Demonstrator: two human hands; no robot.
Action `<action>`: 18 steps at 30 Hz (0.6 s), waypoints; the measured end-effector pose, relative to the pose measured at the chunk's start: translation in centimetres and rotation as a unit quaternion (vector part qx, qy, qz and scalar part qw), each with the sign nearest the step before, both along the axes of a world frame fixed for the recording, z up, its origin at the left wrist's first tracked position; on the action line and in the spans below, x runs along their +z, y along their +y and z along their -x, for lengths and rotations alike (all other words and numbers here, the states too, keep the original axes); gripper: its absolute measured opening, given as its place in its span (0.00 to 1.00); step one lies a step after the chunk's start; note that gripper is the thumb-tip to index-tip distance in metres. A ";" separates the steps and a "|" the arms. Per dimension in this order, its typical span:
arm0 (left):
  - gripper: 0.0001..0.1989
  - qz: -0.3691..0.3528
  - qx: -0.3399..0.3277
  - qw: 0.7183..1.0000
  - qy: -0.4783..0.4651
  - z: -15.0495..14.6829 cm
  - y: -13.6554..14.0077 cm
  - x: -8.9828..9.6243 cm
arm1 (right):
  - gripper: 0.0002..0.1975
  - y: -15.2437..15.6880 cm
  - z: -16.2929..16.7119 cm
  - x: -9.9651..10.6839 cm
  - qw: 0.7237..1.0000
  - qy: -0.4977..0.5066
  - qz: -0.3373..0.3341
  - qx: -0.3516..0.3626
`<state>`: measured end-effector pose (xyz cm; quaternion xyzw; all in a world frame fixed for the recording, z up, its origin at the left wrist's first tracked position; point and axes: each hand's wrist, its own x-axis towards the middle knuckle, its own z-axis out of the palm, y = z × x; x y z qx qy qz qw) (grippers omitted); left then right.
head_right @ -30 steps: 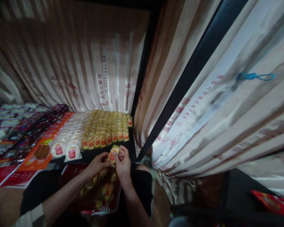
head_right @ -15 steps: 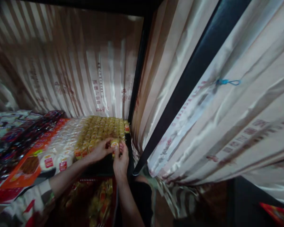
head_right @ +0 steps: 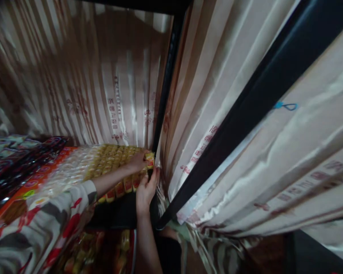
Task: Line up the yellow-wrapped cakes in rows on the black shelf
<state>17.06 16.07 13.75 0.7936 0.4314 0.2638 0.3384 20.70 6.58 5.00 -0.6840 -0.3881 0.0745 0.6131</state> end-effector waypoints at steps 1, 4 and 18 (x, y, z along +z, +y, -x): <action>0.18 -0.016 0.001 1.000 0.012 -0.4 0.5 -0.2 | 0.26 0.0 -0.2 -0.4 1.000 0.003 0.007 -0.002; 0.18 -0.026 0.004 0.999 0.021 -1.5 2.0 -1.0 | 0.26 0.1 -0.8 -1.7 0.999 0.020 0.040 0.000; 0.13 -0.055 -0.012 0.995 0.077 -4.1 4.3 -3.8 | 0.26 1.1 -1.5 -5.2 0.994 0.070 0.083 0.017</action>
